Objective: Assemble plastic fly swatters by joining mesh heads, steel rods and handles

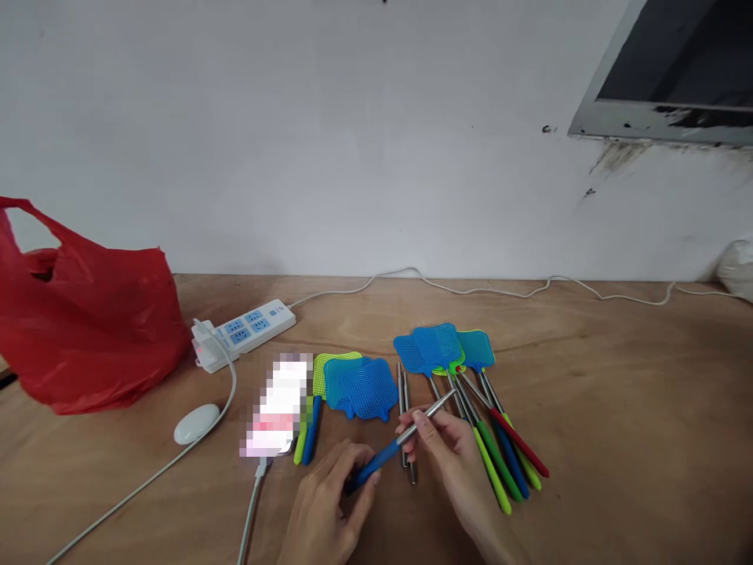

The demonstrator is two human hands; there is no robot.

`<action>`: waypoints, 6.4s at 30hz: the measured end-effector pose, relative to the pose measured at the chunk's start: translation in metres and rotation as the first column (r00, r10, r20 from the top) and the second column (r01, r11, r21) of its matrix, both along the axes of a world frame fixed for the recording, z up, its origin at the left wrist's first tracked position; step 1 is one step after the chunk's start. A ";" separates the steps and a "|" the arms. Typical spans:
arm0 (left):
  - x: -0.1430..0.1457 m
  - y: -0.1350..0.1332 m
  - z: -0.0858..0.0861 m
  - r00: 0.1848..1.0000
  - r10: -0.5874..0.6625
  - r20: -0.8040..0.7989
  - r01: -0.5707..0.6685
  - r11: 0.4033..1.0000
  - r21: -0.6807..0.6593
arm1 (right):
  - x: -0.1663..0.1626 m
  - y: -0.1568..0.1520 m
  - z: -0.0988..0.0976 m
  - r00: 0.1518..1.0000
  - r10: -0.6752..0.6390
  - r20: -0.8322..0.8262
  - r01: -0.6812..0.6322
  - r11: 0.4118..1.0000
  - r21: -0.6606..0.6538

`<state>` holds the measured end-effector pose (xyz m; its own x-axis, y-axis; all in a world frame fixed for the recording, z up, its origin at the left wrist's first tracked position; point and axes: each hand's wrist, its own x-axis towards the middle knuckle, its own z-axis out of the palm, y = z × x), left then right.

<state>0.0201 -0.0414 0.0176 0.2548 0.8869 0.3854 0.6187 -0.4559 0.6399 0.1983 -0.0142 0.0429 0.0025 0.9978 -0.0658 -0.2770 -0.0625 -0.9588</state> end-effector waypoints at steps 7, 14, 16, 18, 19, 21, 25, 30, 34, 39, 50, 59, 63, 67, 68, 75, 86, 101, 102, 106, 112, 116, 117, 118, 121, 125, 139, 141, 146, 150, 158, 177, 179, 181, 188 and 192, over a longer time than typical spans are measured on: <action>0.001 -0.006 -0.007 0.995 0.070 0.065 -0.062 0.991 -0.115 | 0.017 0.013 0.002 0.939 0.167 0.301 -0.190 0.981 0.048; -0.003 -0.006 -0.025 0.916 0.300 0.266 -0.225 0.934 -0.278 | 0.017 0.037 -0.005 0.407 -0.141 0.902 -0.225 0.942 0.249; -0.003 -0.005 -0.027 0.907 0.292 0.303 -0.191 0.927 -0.322 | 0.006 0.039 -0.011 0.233 -0.163 0.959 -0.281 0.932 0.227; -0.004 -0.005 -0.027 0.908 0.279 0.312 -0.154 0.916 -0.371 | -0.004 0.039 -0.016 0.107 -0.188 0.976 -0.314 0.925 0.212; -0.005 -0.005 -0.026 0.908 0.280 0.312 -0.146 0.909 -0.389 | -0.008 0.038 -0.017 0.061 -0.200 0.978 -0.325 0.922 0.209; -0.006 -0.005 -0.023 0.905 0.292 0.309 -0.157 0.905 -0.395 | -0.013 0.038 -0.019 -0.009 -0.221 0.975 -0.341 0.918 0.205; -0.007 -0.003 -0.016 0.921 0.282 0.268 -0.179 0.919 -0.353 | -0.020 0.036 -0.016 -0.118 -0.243 0.963 -0.373 0.909 0.184; -0.005 0.001 -0.016 0.918 0.252 0.306 -0.163 0.944 -0.287 | -0.023 0.035 -0.017 -0.195 -0.317 0.928 -0.491 0.851 0.187; -0.005 -0.002 -0.024 0.904 0.275 0.328 -0.152 0.923 -0.353 | -0.022 0.035 -0.024 -0.186 -0.347 0.919 -0.555 0.809 0.193; -0.005 -0.006 -0.031 0.880 0.333 0.340 -0.219 0.917 -0.332 | -0.017 0.037 -0.027 -0.136 -0.383 0.913 -0.606 0.762 0.229; -0.002 -0.006 -0.025 0.865 0.335 0.373 -0.202 0.914 -0.352 | 0.019 0.062 0.000 0.376 -0.442 0.814 -0.153 0.837 0.525; 0.000 0.002 -0.002 0.986 0.056 0.160 -0.009 0.960 -0.280 | 0.015 0.037 0.008 0.992 -0.121 -0.026 0.119 0.991 -0.062; 0.001 0.003 0.000 0.995 -0.025 0.101 0.050 0.966 -0.253 | 0.011 0.029 0.012 0.960 -0.191 -0.205 0.168 0.978 -0.124; -0.001 0.004 0.003 0.998 -0.037 0.044 0.046 0.974 -0.222 | 0.011 0.025 0.012 0.950 -0.195 -0.243 0.162 0.976 -0.147; -0.001 0.004 0.003 0.999 -0.040 0.029 0.046 0.976 -0.214 | 0.012 0.024 0.011 0.950 -0.198 -0.243 0.166 0.975 -0.147; -0.003 0.006 0.000 0.997 -0.034 -0.076 0.026 0.995 -0.100 | 0.016 0.017 0.005 0.936 -0.269 -0.227 0.241 0.960 -0.141; 0.003 0.008 0.001 0.976 -0.020 -0.216 0.024 1.000 0.013 | 0.010 0.001 -0.010 0.916 -0.328 -0.231 0.310 0.944 -0.114; 0.007 0.004 0.006 0.982 -0.062 -0.180 0.033 0.986 -0.164 | 0.014 -0.001 -0.013 0.931 -0.272 -0.243 0.252 0.961 -0.111; 0.007 0.003 0.007 0.982 -0.067 -0.176 0.036 0.983 -0.178 | 0.015 0.000 -0.013 0.935 -0.273 -0.226 0.255 0.961 -0.107; 0.007 0.002 0.006 0.980 -0.075 -0.186 0.040 0.982 -0.183 | 0.017 0.004 -0.013 0.929 -0.309 -0.204 0.290 0.950 -0.118; 0.003 0.007 0.006 0.972 -0.092 -0.217 0.078 0.994 -0.074 | 0.011 0.003 -0.010 0.899 -0.395 -0.189 0.380 0.918 -0.109; -0.001 0.013 0.014 0.962 -0.098 -0.254 0.067 0.990 -0.127 | 0.008 0.002 -0.008 0.907 -0.382 -0.178 0.370 0.924 -0.098; -0.001 0.014 0.016 0.961 -0.102 -0.259 0.062 0.986 -0.157 | 0.008 0.003 -0.007 0.912 -0.369 -0.181 0.355 0.929 -0.103; 0.000 0.014 0.018 0.960 -0.107 -0.258 0.059 0.981 -0.187 | 0.009 0.003 -0.007 0.918 -0.354 -0.181 0.339 0.935 -0.107; 0.004 0.011 0.023 0.964 -0.122 -0.237 0.063 0.968 -0.243 | 0.011 0.004 -0.005 0.947 -0.295 -0.124 0.285 0.954 -0.089; 0.009 0.007 0.022 0.966 -0.122 -0.227 0.063 0.966 -0.252 | 0.012 0.003 -0.001 0.977 -0.212 0.004 0.212 0.976 -0.043; -0.002 0.003 0.017 0.907 -0.078 -0.413 0.062 0.997 -0.053 | 0.027 0.001 -0.014 0.959 -0.279 0.052 0.281 0.959 -0.034; -0.007 0.002 0.018 0.913 -0.065 -0.402 0.056 0.998 -0.034 | 0.034 0.006 -0.013 0.945 -0.327 0.013 0.327 0.945 -0.007; -0.014 0.002 0.018 0.930 -0.092 -0.356 0.063 0.994 -0.091 | 0.038 0.013 -0.010 0.958 -0.287 -0.017 0.287 0.958 -0.024; -0.015 0.002 0.022 0.934 -0.135 -0.331 0.082 0.982 -0.167 | 0.043 0.014 -0.006 0.948 -0.313 -0.048 0.311 0.949 -0.057; -0.022 0.001 0.023 0.967 -0.130 -0.217 0.073 0.965 -0.251 | 0.061 0.014 -0.001 0.948 -0.251 -0.194 0.219 0.961 -0.171; -0.036 0.017 0.024 0.988 0.007 -0.153 -0.038 0.978 -0.205 | 0.038 0.007 -0.003 0.940 -0.328 -0.095 0.321 0.944 -0.079; -0.031 0.015 0.021 0.980 0.040 -0.195 -0.072 0.984 -0.163 | 0.025 0.003 -0.009 0.955 -0.285 -0.087 0.279 0.957 -0.076; -0.026 0.014 0.021 0.972 0.043 -0.232 -0.080 0.985 -0.152 | 0.016 0.000 -0.013 0.967 -0.233 -0.104 0.226 0.972 -0.070; -0.015 0.013 0.026 0.977 0.006 -0.213 -0.053 0.976 -0.213 | 0.013 0.000 -0.012 0.967 -0.230 -0.110 0.224 0.972 -0.066; -0.007 0.011 0.028 0.992 0.035 -0.125 -0.062 0.974 -0.218 | 0.014 0.004 -0.014 0.966 -0.216 -0.144 0.209 0.976 -0.059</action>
<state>0.0127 -0.0303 0.0455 0.2422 0.9590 0.1474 0.7148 -0.2791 0.6412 0.2119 -0.0101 0.0289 0.2010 0.9716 -0.1245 -0.4276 -0.0274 -0.9036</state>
